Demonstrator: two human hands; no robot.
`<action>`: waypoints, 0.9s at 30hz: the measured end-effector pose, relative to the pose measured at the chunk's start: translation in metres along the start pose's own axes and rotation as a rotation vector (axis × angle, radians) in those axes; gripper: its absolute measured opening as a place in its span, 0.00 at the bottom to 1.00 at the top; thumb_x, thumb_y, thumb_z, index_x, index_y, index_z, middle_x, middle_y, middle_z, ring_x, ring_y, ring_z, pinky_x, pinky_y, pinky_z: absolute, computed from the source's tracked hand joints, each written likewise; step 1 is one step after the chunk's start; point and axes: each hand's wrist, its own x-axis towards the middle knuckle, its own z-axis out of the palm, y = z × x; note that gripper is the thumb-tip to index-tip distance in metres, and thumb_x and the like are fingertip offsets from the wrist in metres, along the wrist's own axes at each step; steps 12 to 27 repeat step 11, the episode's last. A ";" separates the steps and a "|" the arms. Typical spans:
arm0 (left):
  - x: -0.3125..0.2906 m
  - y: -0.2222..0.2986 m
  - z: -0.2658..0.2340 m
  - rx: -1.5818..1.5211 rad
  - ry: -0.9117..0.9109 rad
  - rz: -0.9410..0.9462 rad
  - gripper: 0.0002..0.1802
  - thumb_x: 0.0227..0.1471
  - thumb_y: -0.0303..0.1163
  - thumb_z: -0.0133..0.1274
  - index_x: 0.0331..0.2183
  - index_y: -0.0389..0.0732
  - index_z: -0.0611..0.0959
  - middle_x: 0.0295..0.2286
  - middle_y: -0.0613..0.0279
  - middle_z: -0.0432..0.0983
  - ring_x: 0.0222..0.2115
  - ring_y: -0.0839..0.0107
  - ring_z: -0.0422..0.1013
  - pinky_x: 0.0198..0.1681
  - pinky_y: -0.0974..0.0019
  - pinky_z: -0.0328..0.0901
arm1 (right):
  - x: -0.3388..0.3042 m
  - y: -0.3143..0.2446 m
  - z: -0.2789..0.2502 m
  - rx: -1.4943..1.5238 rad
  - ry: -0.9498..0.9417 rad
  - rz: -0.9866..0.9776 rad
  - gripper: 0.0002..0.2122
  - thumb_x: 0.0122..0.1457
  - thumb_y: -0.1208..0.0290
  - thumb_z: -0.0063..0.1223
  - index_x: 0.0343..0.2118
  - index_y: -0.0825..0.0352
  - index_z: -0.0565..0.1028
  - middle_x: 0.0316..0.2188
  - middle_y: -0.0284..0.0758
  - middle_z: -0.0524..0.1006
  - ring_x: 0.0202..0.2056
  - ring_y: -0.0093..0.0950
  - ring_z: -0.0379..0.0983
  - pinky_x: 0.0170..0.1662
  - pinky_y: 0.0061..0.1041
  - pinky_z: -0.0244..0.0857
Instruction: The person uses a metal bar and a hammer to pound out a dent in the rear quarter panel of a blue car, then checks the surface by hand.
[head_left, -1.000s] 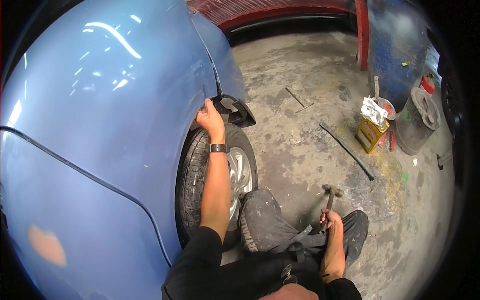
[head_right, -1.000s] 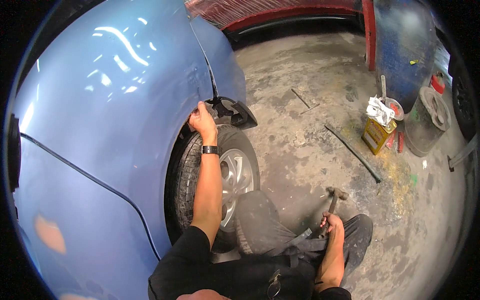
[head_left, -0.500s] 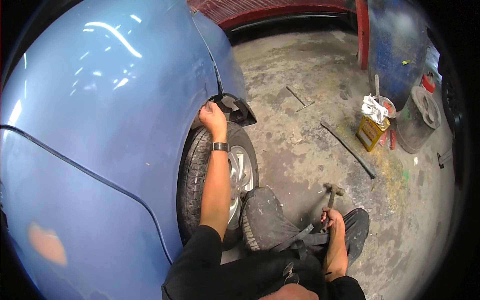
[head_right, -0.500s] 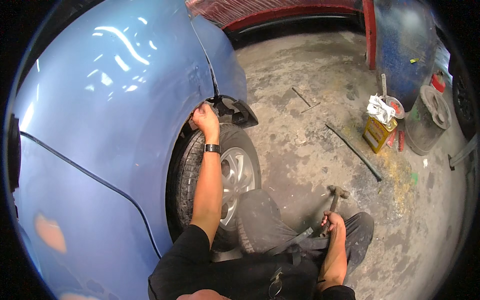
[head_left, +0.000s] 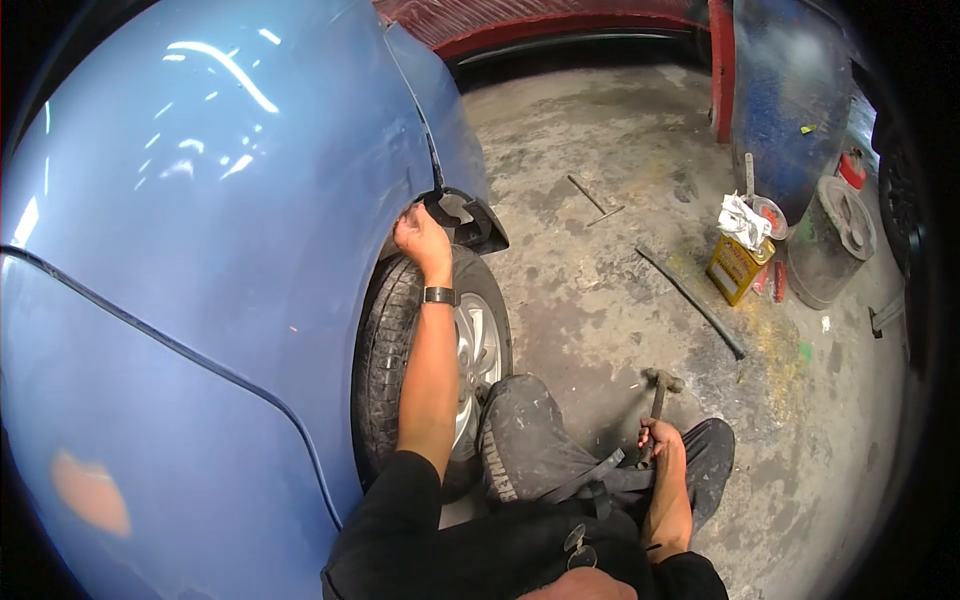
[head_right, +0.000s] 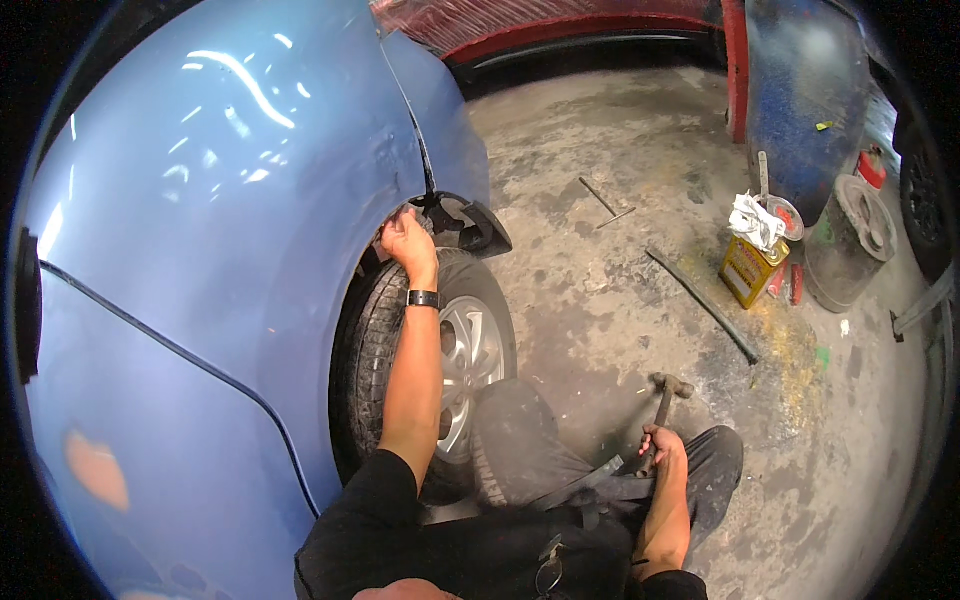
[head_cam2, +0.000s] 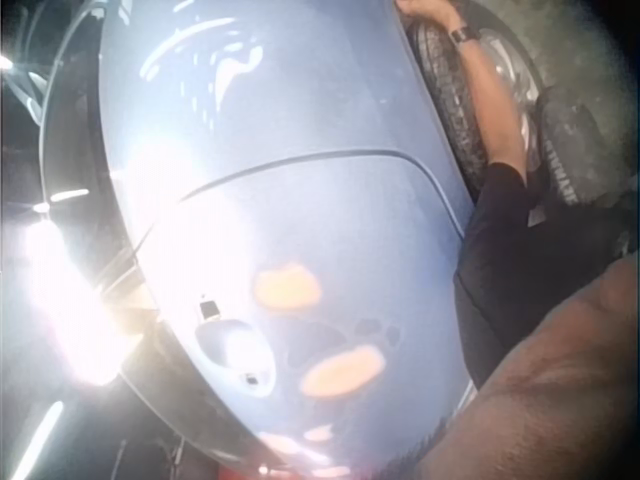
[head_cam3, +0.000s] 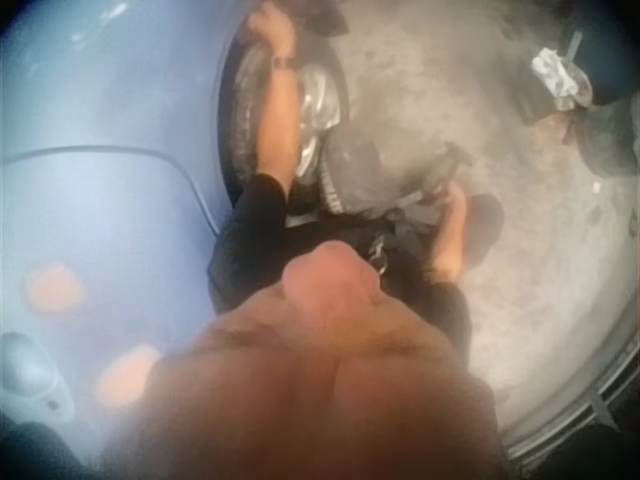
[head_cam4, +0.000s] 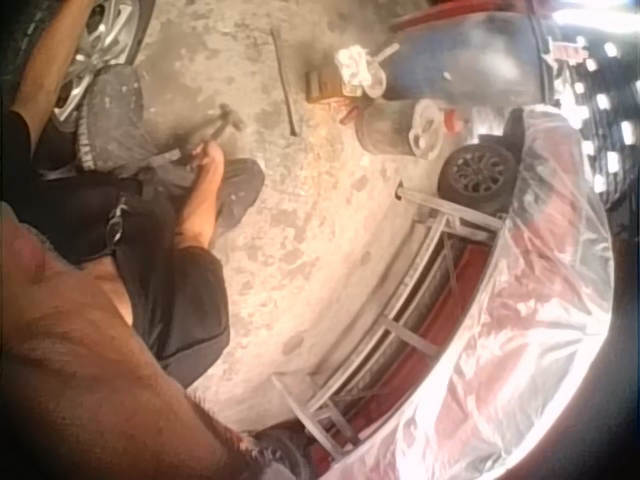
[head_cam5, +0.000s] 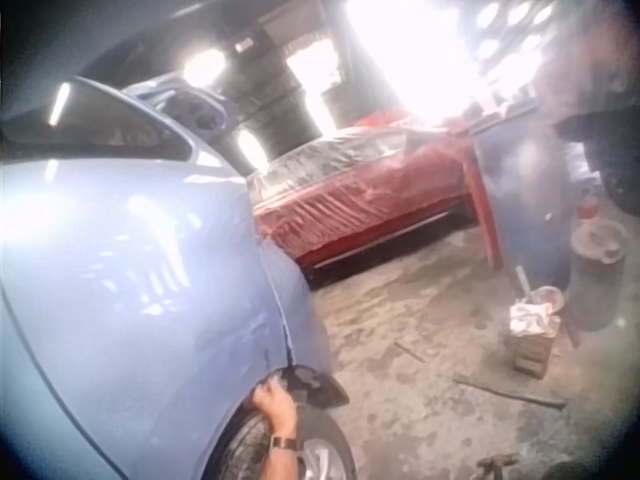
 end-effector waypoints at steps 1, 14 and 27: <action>0.000 0.000 0.000 0.011 0.001 -0.021 0.08 0.52 0.22 0.47 0.30 0.25 0.77 0.28 0.58 0.79 0.29 0.73 0.73 0.36 0.71 0.64 | 0.000 0.000 0.000 -0.009 0.005 -0.004 0.09 0.60 0.71 0.44 0.23 0.64 0.66 0.12 0.30 0.64 0.12 0.27 0.61 0.18 0.31 0.64; 0.000 0.009 0.003 -0.162 0.103 0.050 0.08 0.51 0.21 0.46 0.32 0.25 0.76 0.31 0.56 0.78 0.32 0.72 0.74 0.38 0.71 0.66 | 0.003 0.005 -0.001 0.003 -0.031 0.020 0.07 0.60 0.69 0.43 0.24 0.60 0.65 0.12 0.27 0.63 0.11 0.25 0.60 0.17 0.29 0.63; 0.000 0.009 0.003 -0.162 0.103 0.050 0.08 0.51 0.21 0.46 0.32 0.25 0.76 0.31 0.56 0.78 0.32 0.72 0.74 0.38 0.71 0.66 | 0.003 0.005 -0.001 0.003 -0.031 0.020 0.07 0.60 0.69 0.43 0.24 0.60 0.65 0.12 0.27 0.63 0.11 0.25 0.60 0.17 0.29 0.63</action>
